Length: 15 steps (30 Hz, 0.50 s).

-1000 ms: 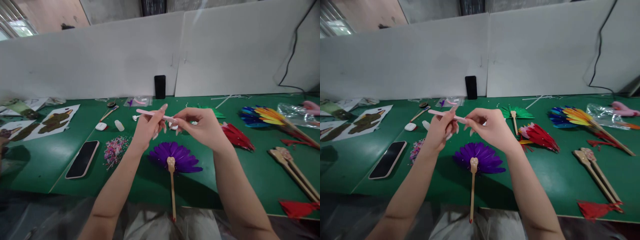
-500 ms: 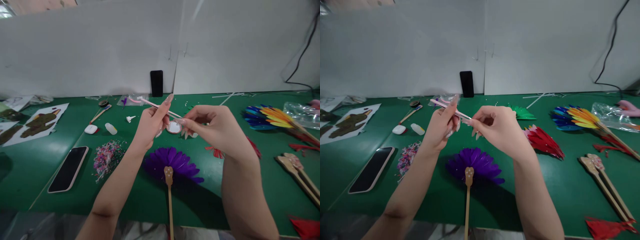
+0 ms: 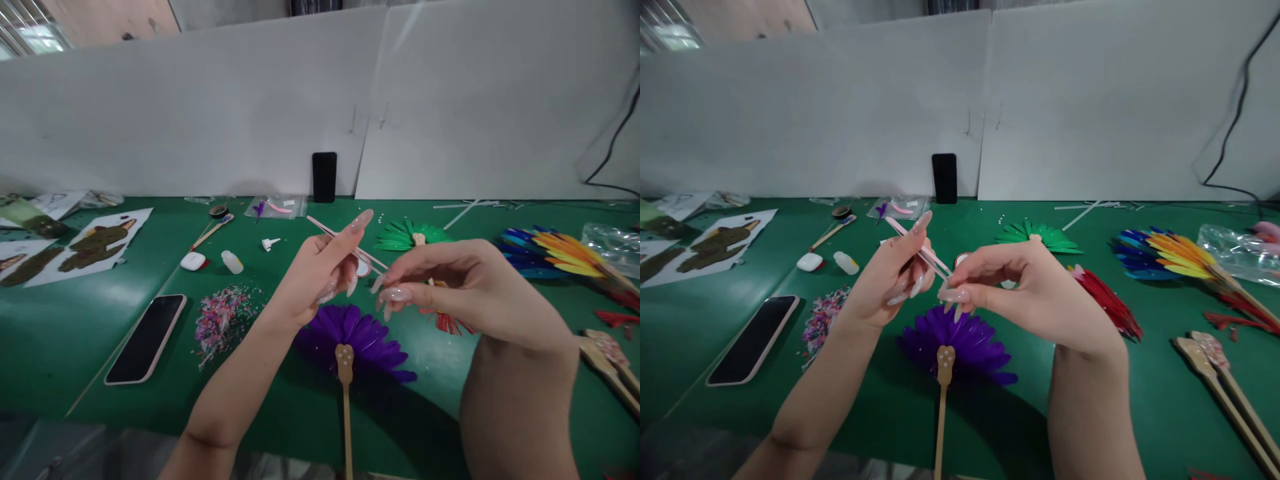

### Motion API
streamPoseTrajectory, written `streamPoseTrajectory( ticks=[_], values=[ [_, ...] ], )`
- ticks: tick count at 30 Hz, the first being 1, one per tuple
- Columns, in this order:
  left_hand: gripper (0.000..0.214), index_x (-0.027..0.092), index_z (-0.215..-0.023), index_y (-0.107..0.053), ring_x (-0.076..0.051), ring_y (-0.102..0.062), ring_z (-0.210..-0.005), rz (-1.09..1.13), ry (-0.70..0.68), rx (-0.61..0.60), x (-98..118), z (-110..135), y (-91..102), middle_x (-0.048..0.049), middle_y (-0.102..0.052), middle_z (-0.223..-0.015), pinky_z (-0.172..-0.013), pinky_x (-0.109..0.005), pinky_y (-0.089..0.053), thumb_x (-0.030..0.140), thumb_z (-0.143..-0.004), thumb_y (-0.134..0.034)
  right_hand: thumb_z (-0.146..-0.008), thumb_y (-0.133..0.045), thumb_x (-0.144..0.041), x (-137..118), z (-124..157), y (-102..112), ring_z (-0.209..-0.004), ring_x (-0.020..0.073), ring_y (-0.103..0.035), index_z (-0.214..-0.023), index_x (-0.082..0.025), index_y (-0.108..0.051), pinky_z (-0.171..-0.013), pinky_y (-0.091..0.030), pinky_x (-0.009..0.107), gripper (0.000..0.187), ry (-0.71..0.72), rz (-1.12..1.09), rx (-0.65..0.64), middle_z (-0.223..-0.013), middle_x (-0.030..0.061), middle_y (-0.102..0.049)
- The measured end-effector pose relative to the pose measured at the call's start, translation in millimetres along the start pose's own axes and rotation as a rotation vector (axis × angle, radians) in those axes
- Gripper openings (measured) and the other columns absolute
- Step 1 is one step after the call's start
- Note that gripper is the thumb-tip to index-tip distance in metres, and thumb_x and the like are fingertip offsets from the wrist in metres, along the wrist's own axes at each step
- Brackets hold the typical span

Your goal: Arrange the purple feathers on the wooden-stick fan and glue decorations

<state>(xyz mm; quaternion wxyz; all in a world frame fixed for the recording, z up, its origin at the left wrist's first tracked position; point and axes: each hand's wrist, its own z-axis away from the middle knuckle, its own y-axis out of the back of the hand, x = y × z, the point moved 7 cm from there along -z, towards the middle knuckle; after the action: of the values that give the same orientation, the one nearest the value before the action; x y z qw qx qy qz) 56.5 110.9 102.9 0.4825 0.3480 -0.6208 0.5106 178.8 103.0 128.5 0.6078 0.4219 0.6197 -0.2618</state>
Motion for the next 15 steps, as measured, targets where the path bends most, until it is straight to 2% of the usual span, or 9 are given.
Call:
streamPoseTrajectory(
  ticks=[3,7,9,15],
  values=[
    [0.059,0.014,-0.038,-0.047,-0.001,-0.030,-0.029,0.008,0.008,0.007,3,4,-1.0,0.0044,-0.040,-0.033,-0.032,-0.018,-0.016,0.057,-0.075,-0.063,-0.070,-0.077,-0.021,-3,2,-4,-0.063,0.0141,-0.067,-0.076,-0.022,-0.073,-0.060,-0.055,0.023,0.006,0.023,0.030,-0.002,-0.068,0.0000,-0.072],
    [0.056,0.015,-0.037,-0.046,0.000,-0.029,-0.028,0.001,-0.011,0.006,6,7,-2.5,0.0051,-0.038,-0.033,-0.030,-0.017,-0.014,0.052,-0.074,-0.067,-0.074,-0.074,-0.022,-10,4,-8,-0.055,0.0108,-0.063,-0.073,-0.022,-0.073,-0.049,-0.051,0.019,0.002,0.073,0.068,0.009,-0.064,-0.0010,-0.070],
    [0.056,0.015,-0.036,-0.044,0.000,-0.027,-0.027,-0.002,-0.025,0.002,7,9,-3.2,0.0057,-0.035,-0.031,-0.029,-0.018,-0.012,0.049,-0.075,-0.067,-0.076,-0.072,-0.023,-12,6,-8,-0.051,0.0095,-0.061,-0.069,-0.022,-0.072,-0.045,-0.049,0.018,0.007,0.096,0.098,0.012,-0.060,-0.0017,-0.068],
    [0.046,0.017,-0.045,-0.052,-0.003,-0.025,-0.027,-0.012,-0.091,-0.027,13,13,-3.5,0.0071,-0.031,-0.030,-0.031,-0.021,-0.013,0.045,-0.081,-0.062,-0.084,-0.065,-0.024,-13,10,-10,-0.059,0.0118,-0.067,-0.080,-0.023,-0.073,-0.049,-0.051,0.017,0.009,0.106,0.130,-0.079,-0.067,0.0002,-0.071]
  ],
)
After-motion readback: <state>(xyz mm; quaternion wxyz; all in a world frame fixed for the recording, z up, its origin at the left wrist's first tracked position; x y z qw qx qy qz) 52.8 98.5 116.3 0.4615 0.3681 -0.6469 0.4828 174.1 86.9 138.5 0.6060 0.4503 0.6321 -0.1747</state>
